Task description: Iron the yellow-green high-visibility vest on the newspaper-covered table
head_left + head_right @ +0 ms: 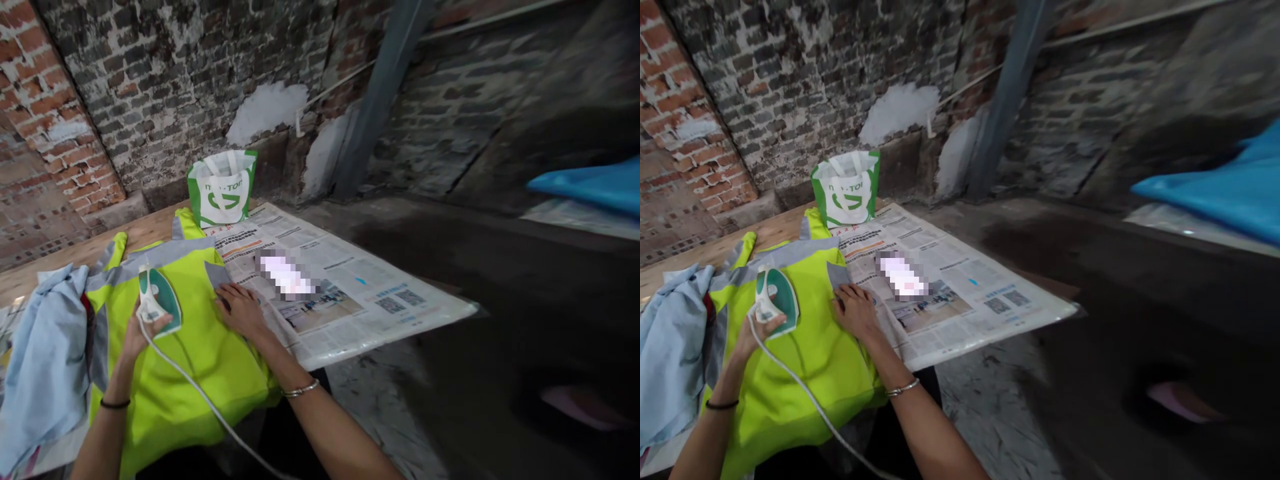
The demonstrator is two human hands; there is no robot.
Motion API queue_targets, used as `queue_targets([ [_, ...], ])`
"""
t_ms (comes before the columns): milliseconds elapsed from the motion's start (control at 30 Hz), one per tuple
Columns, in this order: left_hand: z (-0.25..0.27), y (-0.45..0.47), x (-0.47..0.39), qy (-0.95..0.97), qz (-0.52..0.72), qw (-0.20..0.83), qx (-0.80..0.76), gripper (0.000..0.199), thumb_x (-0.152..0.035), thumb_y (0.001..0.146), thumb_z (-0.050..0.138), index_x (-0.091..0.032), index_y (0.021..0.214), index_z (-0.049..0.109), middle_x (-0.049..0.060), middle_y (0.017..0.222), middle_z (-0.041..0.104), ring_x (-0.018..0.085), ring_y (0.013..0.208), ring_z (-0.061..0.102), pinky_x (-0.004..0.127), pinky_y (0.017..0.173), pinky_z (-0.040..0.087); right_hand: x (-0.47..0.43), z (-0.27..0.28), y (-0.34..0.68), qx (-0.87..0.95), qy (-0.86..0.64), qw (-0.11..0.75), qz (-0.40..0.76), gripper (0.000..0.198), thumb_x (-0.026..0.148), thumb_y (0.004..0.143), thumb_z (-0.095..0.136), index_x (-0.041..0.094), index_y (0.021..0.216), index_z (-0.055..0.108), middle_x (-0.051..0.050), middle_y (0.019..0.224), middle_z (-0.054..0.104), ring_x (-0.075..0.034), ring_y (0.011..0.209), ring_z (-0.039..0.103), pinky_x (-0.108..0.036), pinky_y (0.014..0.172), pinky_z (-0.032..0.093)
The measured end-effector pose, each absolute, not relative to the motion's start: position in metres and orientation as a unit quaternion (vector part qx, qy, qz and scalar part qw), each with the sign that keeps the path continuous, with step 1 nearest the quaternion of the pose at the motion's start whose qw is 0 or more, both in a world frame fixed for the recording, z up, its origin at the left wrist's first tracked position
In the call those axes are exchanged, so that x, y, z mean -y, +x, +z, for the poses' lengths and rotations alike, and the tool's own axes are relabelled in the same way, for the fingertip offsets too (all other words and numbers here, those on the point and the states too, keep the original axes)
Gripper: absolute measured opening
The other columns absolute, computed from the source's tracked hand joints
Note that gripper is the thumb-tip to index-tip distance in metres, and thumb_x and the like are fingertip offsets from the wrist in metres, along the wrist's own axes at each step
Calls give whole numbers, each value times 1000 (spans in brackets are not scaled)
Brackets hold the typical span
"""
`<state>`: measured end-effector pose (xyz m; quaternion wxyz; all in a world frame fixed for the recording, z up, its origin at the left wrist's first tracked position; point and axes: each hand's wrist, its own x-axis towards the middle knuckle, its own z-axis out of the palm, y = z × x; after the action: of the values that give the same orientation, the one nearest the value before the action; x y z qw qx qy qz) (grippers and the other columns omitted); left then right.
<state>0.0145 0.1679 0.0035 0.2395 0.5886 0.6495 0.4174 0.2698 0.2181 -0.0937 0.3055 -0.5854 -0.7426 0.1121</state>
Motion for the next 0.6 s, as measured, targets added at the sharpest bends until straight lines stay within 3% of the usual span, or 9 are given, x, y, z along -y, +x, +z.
queue_targets([
  [200, 13, 17, -203, 579, 426, 214, -662, 64, -38, 66, 90, -13, 120, 65, 5, 95, 76, 21, 86, 71, 36, 82, 59, -219, -91, 269, 741, -591, 298, 118, 41, 32, 104, 48, 23, 136, 74, -9, 149, 66, -28, 144, 51, -47, 118, 36],
  [300, 4, 16, -176, 583, 410, 207, -670, 72, -51, 71, 83, -13, 129, 64, 8, 107, 77, 24, 91, 73, 37, 82, 60, -218, -88, 269, 738, -589, 306, 121, 40, 31, 104, 49, 24, 135, 73, -8, 150, 66, -29, 144, 51, -48, 117, 36],
  [433, -10, 7, -117, 609, 383, 210, -662, 78, -58, 73, 81, -17, 138, 63, 14, 131, 72, 28, 106, 73, 42, 93, 61, -218, -89, 269, 734, -587, 315, 134, 39, 31, 104, 51, 24, 134, 74, -9, 150, 65, -29, 144, 51, -49, 118, 36],
  [600, -18, 0, -71, 616, 346, 256, -660, 74, -57, 76, 81, -22, 140, 64, 12, 123, 76, 28, 105, 75, 43, 96, 62, -223, -89, 271, 695, -560, 417, 173, 37, 32, 103, 48, 23, 119, 80, -10, 136, 74, -29, 135, 60, -51, 117, 41],
])
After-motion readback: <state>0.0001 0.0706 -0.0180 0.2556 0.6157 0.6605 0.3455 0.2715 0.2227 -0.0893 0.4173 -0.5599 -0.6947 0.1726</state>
